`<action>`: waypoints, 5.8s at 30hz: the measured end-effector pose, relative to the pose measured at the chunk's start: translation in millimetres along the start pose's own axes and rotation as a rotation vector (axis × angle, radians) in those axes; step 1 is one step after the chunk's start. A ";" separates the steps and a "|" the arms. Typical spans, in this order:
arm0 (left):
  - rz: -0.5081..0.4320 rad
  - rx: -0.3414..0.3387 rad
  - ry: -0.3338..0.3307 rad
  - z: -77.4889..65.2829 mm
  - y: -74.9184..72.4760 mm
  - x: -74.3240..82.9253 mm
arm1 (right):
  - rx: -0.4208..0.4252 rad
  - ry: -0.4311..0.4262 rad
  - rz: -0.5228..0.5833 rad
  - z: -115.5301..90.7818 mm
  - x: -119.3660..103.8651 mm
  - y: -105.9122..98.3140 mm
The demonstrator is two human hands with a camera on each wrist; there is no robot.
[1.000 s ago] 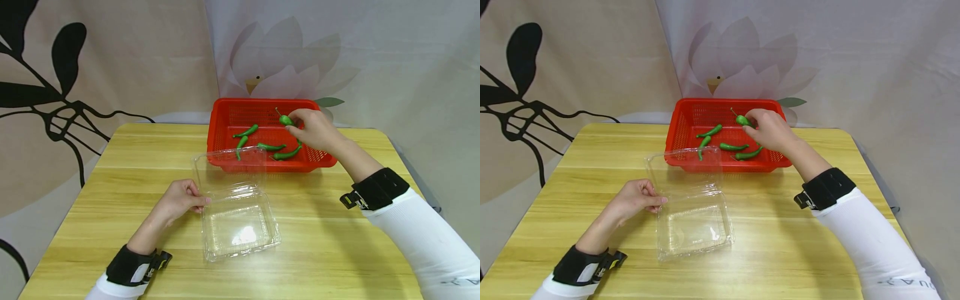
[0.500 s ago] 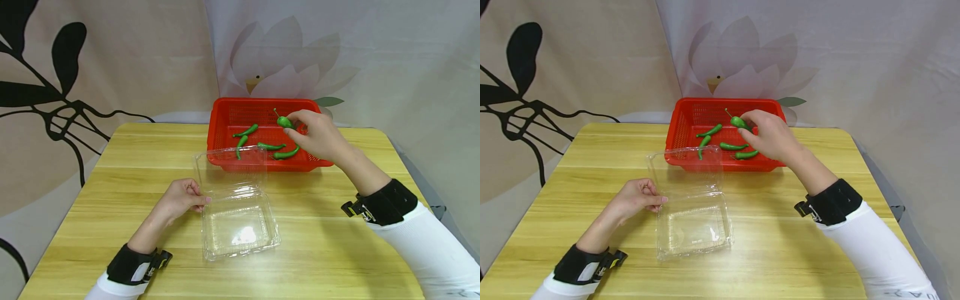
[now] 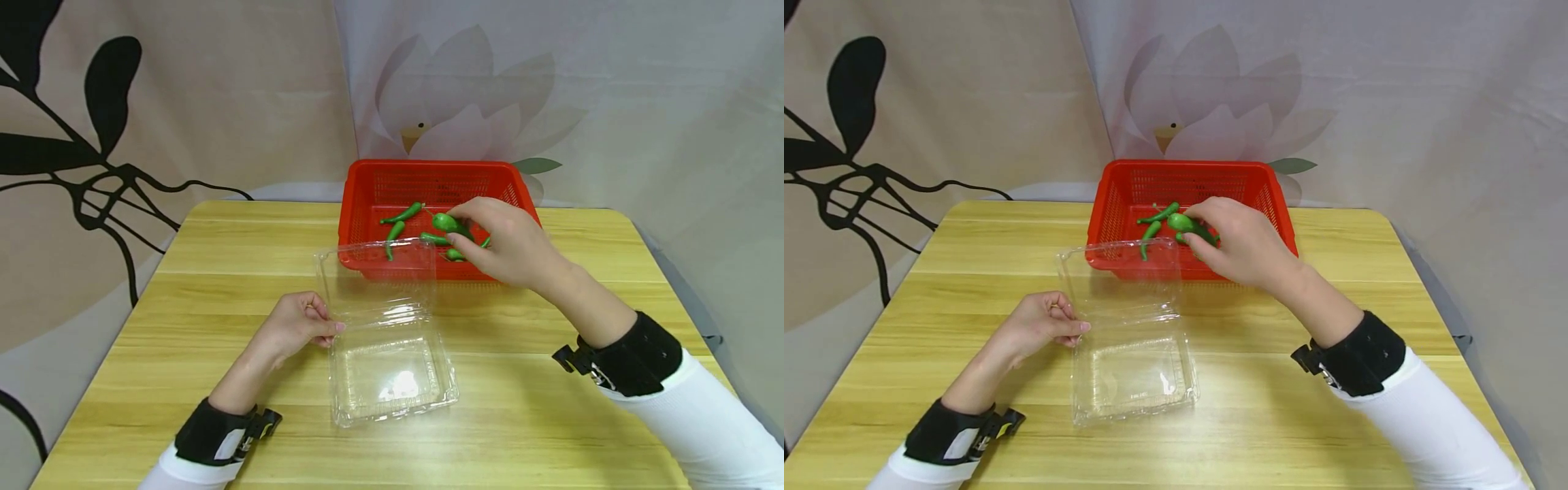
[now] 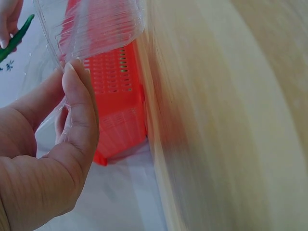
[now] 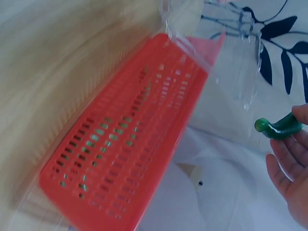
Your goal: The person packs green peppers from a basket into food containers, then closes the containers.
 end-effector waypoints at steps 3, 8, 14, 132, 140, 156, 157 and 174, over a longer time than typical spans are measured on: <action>0.005 0.002 0.000 -0.1 0.4 0.3 | 0.007 -0.077 0.008 -0.1 -12.9 4.6; 0.009 0.003 0.008 0.0 0.7 0.6 | -0.001 -0.154 0.016 -1.2 -32.2 16.6; -0.001 0.001 0.011 -0.3 0.4 0.0 | -0.056 -0.229 0.008 -5.6 -55.3 34.6; 0.007 0.001 0.013 -1.0 1.1 0.3 | -0.055 0.106 -0.032 37.4 18.1 -0.4; 0.006 0.002 0.017 -1.7 -0.2 0.0 | -0.272 0.286 -0.084 44.1 54.2 9.5; -0.009 -0.018 0.025 -2.1 3.0 2.2 | -0.756 0.471 -0.130 30.8 104.2 55.3; -0.011 -0.018 0.022 -2.0 3.4 1.9 | -0.787 0.476 -0.140 28.3 105.9 59.0; -0.021 -0.004 0.011 -2.6 0.5 -1.0 | -1.068 0.484 -0.221 4.3 105.0 94.5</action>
Point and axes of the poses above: each hand's wrist, its own z-axis towards the middle knuckle, its own y-axis out of the palm, x = y × z, the point moved 6 cm from there along z, towards the middle knuckle, and after that the axes turned 7 degrees about -y, right-handed, at the moved point
